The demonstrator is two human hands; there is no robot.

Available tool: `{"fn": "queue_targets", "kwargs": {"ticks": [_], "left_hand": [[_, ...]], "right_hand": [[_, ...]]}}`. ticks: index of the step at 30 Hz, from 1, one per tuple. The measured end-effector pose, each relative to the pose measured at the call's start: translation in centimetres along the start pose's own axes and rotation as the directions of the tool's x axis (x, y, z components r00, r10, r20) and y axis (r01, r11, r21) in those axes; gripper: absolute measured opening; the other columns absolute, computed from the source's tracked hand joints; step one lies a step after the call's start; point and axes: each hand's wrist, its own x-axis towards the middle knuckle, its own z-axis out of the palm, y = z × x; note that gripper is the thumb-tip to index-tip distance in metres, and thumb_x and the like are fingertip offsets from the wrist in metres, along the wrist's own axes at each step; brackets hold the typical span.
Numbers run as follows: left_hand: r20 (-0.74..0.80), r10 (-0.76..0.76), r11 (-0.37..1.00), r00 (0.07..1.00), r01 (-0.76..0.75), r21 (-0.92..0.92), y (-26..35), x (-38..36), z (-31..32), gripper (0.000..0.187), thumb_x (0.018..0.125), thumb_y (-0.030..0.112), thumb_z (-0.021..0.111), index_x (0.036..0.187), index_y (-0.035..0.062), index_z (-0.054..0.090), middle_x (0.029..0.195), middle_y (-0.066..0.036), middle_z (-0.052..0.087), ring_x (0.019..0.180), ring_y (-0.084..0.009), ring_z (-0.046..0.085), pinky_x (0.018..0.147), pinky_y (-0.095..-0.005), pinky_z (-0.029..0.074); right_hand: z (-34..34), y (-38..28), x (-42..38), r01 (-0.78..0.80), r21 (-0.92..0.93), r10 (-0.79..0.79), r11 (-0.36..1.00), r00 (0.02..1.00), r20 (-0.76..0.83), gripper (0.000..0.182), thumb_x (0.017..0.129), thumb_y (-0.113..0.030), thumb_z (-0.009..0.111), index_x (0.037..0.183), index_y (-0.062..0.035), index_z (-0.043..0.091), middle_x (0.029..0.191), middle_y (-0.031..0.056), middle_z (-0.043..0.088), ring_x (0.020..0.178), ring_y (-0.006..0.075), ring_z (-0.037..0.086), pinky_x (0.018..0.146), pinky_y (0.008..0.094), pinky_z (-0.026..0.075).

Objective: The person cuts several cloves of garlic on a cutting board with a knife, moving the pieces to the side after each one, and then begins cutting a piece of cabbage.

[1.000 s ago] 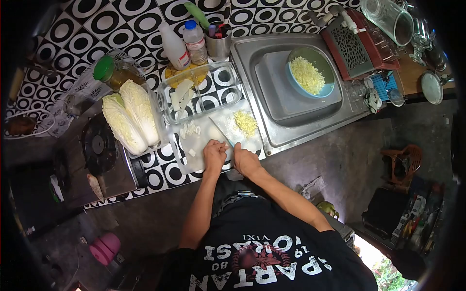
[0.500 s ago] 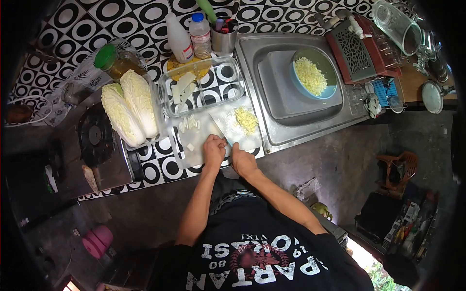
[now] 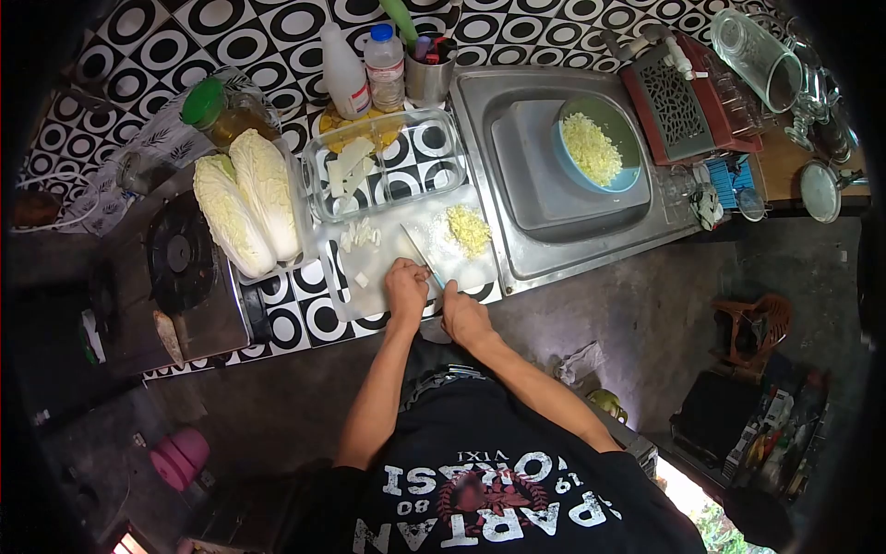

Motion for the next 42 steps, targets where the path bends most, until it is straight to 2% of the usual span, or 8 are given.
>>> {"fn": "queue_targets", "kwargs": {"ticks": [7, 18, 25, 31, 34, 36, 39, 42], "left_hand": [[0.035, -0.026, 0.992, 0.999, 0.031, -0.125, 0.0, 0.3, -0.1, 0.016, 0.064, -0.010, 0.056, 0.072, -0.0024, 0.068, 0.073, -0.016, 0.060, 0.063, -0.0294, 0.060, 0.061, -0.0353, 0.049], [-0.028, -0.061, 0.996, 0.998, 0.059, -0.063, -0.5, 0.1, 0.3, 0.014, 0.064, -0.007, 0.058, 0.071, -0.0010, 0.068, 0.074, -0.017, 0.060, 0.066, -0.0305, 0.061, 0.061, -0.0364, 0.048], [-0.056, -0.031, 0.999, 0.998, 0.029, -0.035, -0.9, 0.2, 0.4, 0.011, 0.064, -0.006, 0.058, 0.069, -0.0029, 0.066, 0.075, -0.018, 0.060, 0.067, -0.0316, 0.060, 0.061, -0.0365, 0.048], [0.008, -0.080, 0.990, 0.997, 0.081, -0.117, 0.0, -0.1, -0.5, 0.009, 0.065, -0.004, 0.059, 0.067, -0.0005, 0.067, 0.076, -0.017, 0.060, 0.066, -0.0307, 0.060, 0.062, -0.0367, 0.049], [0.030, -0.002, 0.999, 1.000, 0.003, -0.048, -0.2, -0.7, -0.6, 0.020, 0.063, 0.000, 0.068, 0.083, 0.0008, 0.066, 0.081, -0.013, 0.058, 0.064, -0.0259, 0.059, 0.060, -0.0341, 0.049], [0.046, 0.082, 0.996, 0.996, -0.083, 0.023, 0.4, -1.3, -0.5, 0.047, 0.060, 0.006, 0.077, 0.104, 0.0005, 0.060, 0.090, -0.011, 0.053, 0.069, -0.0237, 0.057, 0.060, -0.0327, 0.049], [0.026, 0.172, 0.982, 0.985, -0.173, 0.069, 1.2, -1.5, 0.2, 0.051, 0.062, 0.007, 0.076, 0.109, 0.0011, 0.057, 0.092, -0.013, 0.050, 0.077, -0.0261, 0.056, 0.064, -0.0327, 0.049], [0.179, 0.089, 0.990, 0.980, -0.107, 0.096, 1.8, -0.4, -0.7, 0.045, 0.069, 0.008, 0.073, 0.111, 0.0026, 0.060, 0.093, -0.014, 0.048, 0.081, -0.0295, 0.054, 0.070, -0.0373, 0.047]], "right_hand": [[0.3, -0.4, 1.7, 0.013, 0.001, -0.013, 1.000, 0.999, -0.043, 0.024, 0.080, -0.008, 0.051, 0.098, 0.0026, 0.039, 0.079, 0.0272, 0.063, 0.079, 0.0420, 0.064, 0.070, 0.0470, 0.051], [0.0, -0.6, 0.3, 0.043, -0.023, -0.044, 0.999, 0.999, -0.020, 0.031, 0.078, -0.011, 0.058, 0.098, 0.0026, 0.038, 0.078, 0.0269, 0.063, 0.077, 0.0422, 0.064, 0.069, 0.0490, 0.051], [2.3, 0.1, 1.6, 0.008, -0.021, -0.010, 1.000, 0.995, -0.097, 0.030, 0.078, -0.010, 0.056, 0.098, 0.0025, 0.039, 0.075, 0.0271, 0.062, 0.074, 0.0424, 0.063, 0.066, 0.0492, 0.051], [0.2, -0.1, 1.0, 0.100, 0.035, -0.095, 0.994, 0.987, -0.127, 0.025, 0.081, -0.009, 0.052, 0.096, 0.0034, 0.038, 0.071, 0.0291, 0.061, 0.071, 0.0451, 0.062, 0.063, 0.0528, 0.049], [-1.0, 0.3, -0.4, 0.135, 0.112, -0.119, 0.984, 0.983, -0.143, 0.024, 0.089, -0.019, 0.045, 0.097, 0.0037, 0.040, 0.071, 0.0305, 0.060, 0.070, 0.0472, 0.061, 0.065, 0.0544, 0.048], [-1.0, 0.8, -1.1, 0.109, 0.131, -0.089, 0.985, 0.985, -0.150, 0.026, 0.091, -0.021, 0.044, 0.097, 0.0035, 0.039, 0.070, 0.0311, 0.059, 0.070, 0.0480, 0.060, 0.065, 0.0550, 0.047], [-1.3, 2.0, -1.5, 0.081, 0.184, -0.047, 0.980, 0.981, -0.186, 0.027, 0.092, -0.024, 0.043, 0.098, 0.0020, 0.040, 0.069, 0.0315, 0.058, 0.068, 0.0493, 0.059, 0.064, 0.0563, 0.046], [-1.7, 2.9, -1.6, 0.082, 0.237, -0.034, 0.968, 0.980, -0.198, 0.027, 0.092, -0.024, 0.044, 0.099, 0.0016, 0.040, 0.068, 0.0310, 0.058, 0.067, 0.0494, 0.058, 0.064, 0.0567, 0.045]]}}
